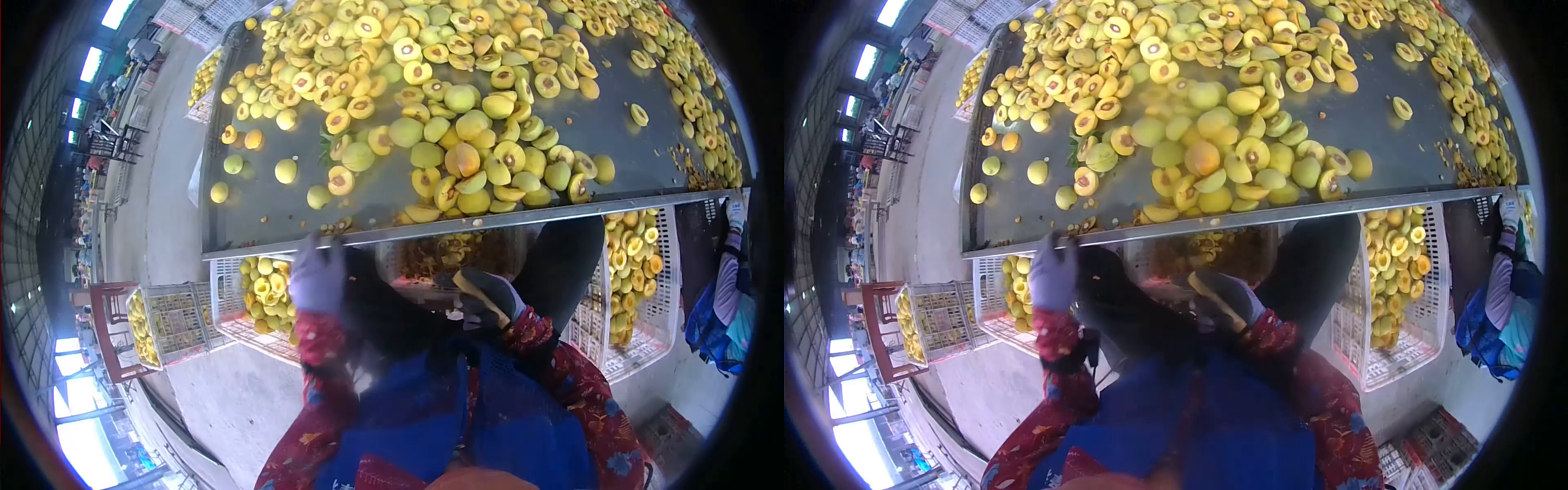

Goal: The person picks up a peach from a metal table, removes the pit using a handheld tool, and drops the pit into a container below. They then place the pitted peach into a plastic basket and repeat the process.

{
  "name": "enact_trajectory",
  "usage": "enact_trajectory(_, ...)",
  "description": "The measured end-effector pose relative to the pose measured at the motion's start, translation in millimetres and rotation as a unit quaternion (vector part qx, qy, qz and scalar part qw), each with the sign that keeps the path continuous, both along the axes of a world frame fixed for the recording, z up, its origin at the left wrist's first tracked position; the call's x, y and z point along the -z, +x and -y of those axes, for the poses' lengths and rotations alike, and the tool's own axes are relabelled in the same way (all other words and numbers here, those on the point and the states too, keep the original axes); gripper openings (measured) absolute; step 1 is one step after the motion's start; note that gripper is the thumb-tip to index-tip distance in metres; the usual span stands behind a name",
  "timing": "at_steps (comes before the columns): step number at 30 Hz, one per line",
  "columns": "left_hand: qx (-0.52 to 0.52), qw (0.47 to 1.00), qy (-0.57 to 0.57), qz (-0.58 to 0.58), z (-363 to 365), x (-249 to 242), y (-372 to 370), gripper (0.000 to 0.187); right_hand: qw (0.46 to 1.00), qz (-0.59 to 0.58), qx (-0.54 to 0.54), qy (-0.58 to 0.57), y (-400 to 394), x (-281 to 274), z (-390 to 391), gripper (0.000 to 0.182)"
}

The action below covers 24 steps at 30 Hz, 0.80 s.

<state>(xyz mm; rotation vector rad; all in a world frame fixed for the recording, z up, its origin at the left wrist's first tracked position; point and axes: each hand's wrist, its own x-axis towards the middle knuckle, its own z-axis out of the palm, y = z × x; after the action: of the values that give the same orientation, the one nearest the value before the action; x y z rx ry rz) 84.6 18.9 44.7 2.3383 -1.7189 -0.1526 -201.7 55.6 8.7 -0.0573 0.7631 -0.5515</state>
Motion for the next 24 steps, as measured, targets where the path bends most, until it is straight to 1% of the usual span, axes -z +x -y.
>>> enact_trajectory(1,0.034,0.999,0.034,-0.022,15.7,6.7,-19.6,0.046,1.0,0.011,-0.023,-0.004,0.0,-4.5,-0.1,0.028)
enact_trajectory(2,0.063,0.994,0.085,-0.014,32.6,-0.5,-47.3,0.048,0.998,0.034,-0.03,-0.034,-2.0,-5.2,-1.1,0.032)
enact_trajectory(3,0.094,0.986,0.136,-0.006,50.0,-8.7,-72.5,0.051,0.998,-0.002,-0.037,-0.051,-3.0,-5.8,-1.8,0.033)
enact_trajectory(5,0.158,0.96,0.231,0.024,79.4,12.5,-93.6,0.059,0.993,-0.076,-0.05,-0.078,-5.6,-7.7,-6.8,0.035)
enact_trajectory(8,0.236,0.951,0.163,-0.119,99.4,64.2,-78.1,0.061,0.988,-0.092,-0.037,-0.12,-10.9,-17.1,-5.8,0.037)
enact_trajectory(9,0.257,0.941,0.133,-0.179,99.5,74.2,-71.9,0.058,0.989,-0.089,-0.032,-0.115,-12.2,-16.8,-6.8,0.037)
enact_trajectory(11,0.292,0.908,0.067,-0.293,100.3,75.5,-62.3,0.053,0.99,-0.082,-0.025,-0.11,-14.5,-14.7,-4.6,0.037)
enact_trajectory(12,0.253,0.88,0.079,-0.395,97.2,76.1,-57.3,0.05,0.981,-0.111,-0.011,-0.162,-13.0,-13.5,-3.6,0.037)
enact_trajectory(13,0.21,0.84,0.09,-0.493,88.9,61.5,-58.3,0.047,0.967,-0.14,0.003,-0.211,-11.1,-11.9,-3.3,0.036)
enact_trajectory(14,0.162,0.789,0.1,-0.584,80.5,48.9,-59.8,0.045,0.951,-0.167,0.011,-0.259,-9.5,-6.5,-2.7,0.034)
enact_trajectory(16,0.125,0.722,0.09,-0.675,66.7,31.9,-61.2,0.044,0.911,-0.222,0.024,-0.347,-4.5,12.3,-1.0,0.03)
enact_trajectory(17,0.105,0.685,0.084,-0.716,58.0,27.1,-60.2,0.043,0.837,-0.285,0.015,-0.467,-3.3,13.1,2.4,0.028)
enact_trajectory(18,0.076,0.702,0.073,-0.705,44.5,26.8,-62.1,0.045,0.742,-0.357,0.021,-0.567,-2.1,13.8,5.6,0.026)
enact_trajectory(19,0.051,0.669,0.086,-0.737,39.6,29.2,-63.7,0.045,0.548,-0.444,0.013,-0.709,-2.0,1.6,14.9,0.027)
enact_trajectory(21,0.003,0.598,0.113,-0.794,32.6,35.7,-68.9,0.046,0.405,-0.524,-0.047,-0.748,4.1,-20.2,16.5,0.027)
enact_trajectory(22,0.08,0.657,0.085,-0.745,25.6,35.0,-76.1,0.045,0.486,-0.54,-0.099,-0.681,10.3,-30.7,10.9,0.027)
enact_trajectory(23,0.1,0.673,0.083,-0.728,20.2,30.7,-81.4,0.046,0.559,-0.549,-0.149,-0.603,13.7,-38.5,7.5,0.027)
enact_trajectory(24,0.119,0.689,0.081,-0.711,15.0,25.1,-86.0,0.046,0.474,-0.552,-0.123,-0.674,13.3,-42.7,10.3,0.03)
